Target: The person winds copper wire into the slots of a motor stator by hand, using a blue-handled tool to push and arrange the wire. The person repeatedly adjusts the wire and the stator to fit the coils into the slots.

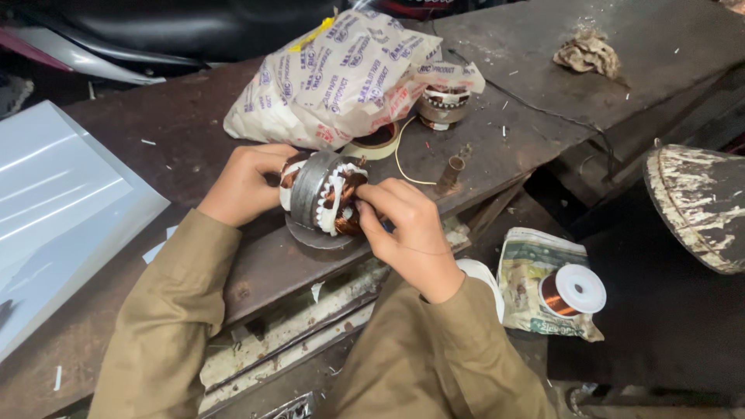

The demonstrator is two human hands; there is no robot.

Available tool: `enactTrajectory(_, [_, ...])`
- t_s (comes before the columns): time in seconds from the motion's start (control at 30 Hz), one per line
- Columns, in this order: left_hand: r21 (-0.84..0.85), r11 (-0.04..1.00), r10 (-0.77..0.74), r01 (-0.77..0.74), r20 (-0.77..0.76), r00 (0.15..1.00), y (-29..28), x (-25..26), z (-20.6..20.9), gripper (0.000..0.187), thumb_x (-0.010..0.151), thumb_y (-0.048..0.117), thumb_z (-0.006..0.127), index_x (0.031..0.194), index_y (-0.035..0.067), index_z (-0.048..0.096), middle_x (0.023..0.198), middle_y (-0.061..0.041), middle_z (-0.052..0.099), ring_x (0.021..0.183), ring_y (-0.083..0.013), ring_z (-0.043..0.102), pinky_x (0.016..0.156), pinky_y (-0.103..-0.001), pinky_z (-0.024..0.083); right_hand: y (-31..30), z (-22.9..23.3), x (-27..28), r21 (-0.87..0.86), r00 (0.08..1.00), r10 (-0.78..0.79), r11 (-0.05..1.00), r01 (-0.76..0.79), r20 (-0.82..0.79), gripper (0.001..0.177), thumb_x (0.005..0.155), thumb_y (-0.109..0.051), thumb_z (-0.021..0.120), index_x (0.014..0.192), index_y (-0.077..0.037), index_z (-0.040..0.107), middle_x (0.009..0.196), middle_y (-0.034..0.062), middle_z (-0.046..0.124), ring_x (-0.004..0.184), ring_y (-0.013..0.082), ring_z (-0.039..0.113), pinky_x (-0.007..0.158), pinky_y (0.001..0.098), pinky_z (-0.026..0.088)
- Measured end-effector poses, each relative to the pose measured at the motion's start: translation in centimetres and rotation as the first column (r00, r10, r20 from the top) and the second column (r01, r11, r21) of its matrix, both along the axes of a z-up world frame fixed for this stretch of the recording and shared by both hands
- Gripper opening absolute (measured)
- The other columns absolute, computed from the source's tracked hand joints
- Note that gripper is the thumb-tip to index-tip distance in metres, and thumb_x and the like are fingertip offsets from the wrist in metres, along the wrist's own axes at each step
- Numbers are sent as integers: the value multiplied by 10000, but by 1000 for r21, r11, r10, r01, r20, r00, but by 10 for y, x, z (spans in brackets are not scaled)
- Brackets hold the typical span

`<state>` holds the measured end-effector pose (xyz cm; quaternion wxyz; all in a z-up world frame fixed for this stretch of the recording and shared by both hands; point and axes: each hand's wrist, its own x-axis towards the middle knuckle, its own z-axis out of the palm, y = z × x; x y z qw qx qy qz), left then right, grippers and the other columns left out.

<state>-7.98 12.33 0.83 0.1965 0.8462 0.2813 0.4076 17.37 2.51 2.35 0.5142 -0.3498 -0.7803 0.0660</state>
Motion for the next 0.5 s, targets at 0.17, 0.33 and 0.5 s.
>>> enactTrajectory(0.17, [8, 1000, 7, -8, 46, 999, -5, 0, 0, 263, 768, 79, 811, 1003, -6, 729, 1013, -112, 743, 904, -214, 729, 824, -306, 547, -1, -4, 0, -54, 999, -21, 998, 19, -41, 160, 918, -11, 708, 1077, -11, 704, 891, 105, 656, 795, 247, 661, 711, 349, 522])
enactTrajectory(0.33, [28, 999, 41, -42, 15, 999, -5, 2, 1, 281, 748, 79, 818, 1007, -2, 744, 1039, -114, 753, 917, -202, 728, 839, -302, 545, -3, -4, 7, -77, 997, 36, 996, -41, -70, 187, 934, -11, 696, 1121, -1, 693, 933, 115, 659, 847, 256, 663, 768, 352, 533])
enactTrajectory(0.5, [-49, 994, 99, -98, 14, 995, -8, 1, 0, 318, 739, 99, 841, 1022, -8, 744, 1005, -109, 760, 895, -182, 727, 825, -295, 547, -5, -4, -1, 3, 998, -55, 999, 55, -24, 198, 920, -3, 690, 1117, -7, 677, 929, 134, 632, 872, 311, 639, 794, 397, 519])
